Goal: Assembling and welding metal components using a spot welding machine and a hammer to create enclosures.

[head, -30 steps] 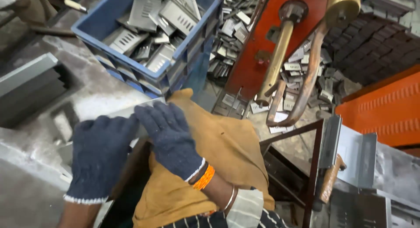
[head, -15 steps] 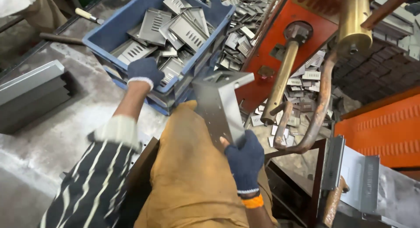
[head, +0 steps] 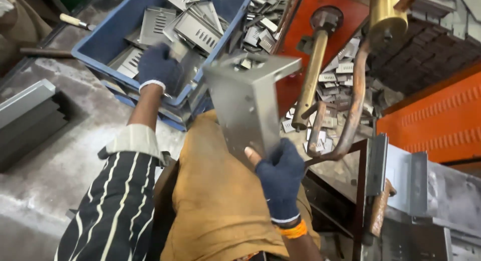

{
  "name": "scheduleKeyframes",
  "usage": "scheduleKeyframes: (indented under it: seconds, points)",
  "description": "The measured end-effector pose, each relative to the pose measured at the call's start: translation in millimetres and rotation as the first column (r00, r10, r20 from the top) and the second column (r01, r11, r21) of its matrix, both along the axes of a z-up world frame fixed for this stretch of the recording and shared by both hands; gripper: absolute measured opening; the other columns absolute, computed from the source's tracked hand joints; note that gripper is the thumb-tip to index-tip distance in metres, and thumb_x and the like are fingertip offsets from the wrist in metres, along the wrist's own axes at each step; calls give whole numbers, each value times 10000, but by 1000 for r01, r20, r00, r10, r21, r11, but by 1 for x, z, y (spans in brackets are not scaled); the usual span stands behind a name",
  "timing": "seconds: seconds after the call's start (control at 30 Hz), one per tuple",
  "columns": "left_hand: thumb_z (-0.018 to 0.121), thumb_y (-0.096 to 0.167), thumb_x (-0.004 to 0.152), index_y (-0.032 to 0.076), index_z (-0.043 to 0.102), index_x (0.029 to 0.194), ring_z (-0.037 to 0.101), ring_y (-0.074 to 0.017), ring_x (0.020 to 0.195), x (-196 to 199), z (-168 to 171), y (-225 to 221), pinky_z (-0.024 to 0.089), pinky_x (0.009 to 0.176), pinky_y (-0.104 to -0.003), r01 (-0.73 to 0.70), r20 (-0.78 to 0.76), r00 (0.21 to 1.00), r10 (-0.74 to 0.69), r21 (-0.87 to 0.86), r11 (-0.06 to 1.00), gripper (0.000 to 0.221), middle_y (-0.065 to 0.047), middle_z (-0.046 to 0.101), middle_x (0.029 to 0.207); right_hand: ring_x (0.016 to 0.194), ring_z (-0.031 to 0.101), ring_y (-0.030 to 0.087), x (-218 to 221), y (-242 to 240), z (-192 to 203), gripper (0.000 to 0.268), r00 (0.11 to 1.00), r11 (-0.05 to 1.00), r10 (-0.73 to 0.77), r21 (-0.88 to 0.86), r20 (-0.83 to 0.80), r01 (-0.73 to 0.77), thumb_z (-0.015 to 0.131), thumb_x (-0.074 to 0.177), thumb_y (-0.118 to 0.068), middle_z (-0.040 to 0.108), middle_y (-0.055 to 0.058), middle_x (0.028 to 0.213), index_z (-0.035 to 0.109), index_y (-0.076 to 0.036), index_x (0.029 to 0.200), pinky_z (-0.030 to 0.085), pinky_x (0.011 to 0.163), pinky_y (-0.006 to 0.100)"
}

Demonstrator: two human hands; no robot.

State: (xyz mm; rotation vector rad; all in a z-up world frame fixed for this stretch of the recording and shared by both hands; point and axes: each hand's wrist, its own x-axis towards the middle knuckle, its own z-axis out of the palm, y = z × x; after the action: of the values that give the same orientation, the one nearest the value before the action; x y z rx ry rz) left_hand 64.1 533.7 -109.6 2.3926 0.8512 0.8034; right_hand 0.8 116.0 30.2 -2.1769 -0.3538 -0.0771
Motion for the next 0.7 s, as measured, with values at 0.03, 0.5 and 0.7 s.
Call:
scheduleKeyframes:
  seconds: [0.03,0.5,0.7]
  points:
    - [689,265,916,80,754,1111,680,-413,1109,-9,1,1,529,962,-476,9,-4,1000,-9,8,1000,276,-225,727,1163,511,507,204,-4,-2,12,427,1000,1000,-9,8,-4,9,951,658,-255,559,74,562,624,-11,787,439,516,359]
    - [522,400,1013,98,559,1328,573,-297,1189,-72,-128,-186,462,1079,-472,594,688,724,-47,-588,549,438,-98,638,1287,1207,622,220,43,-179,65,361,988,188,107,974,110,-128,685,1094,-219,608,89,1329,590,-15,1377,497,1105,344]
    - [438,452,994,48,589,1203,616,-268,992,-67,-79,-324,520,912,-418,663,623,746,235,-729,-174,479,-98,654,1080,1080,660,208,83,-219,-57,438,924,215,59,909,-378,358,712,1053,-280,685,82,1325,595,-91,1431,545,832,329]
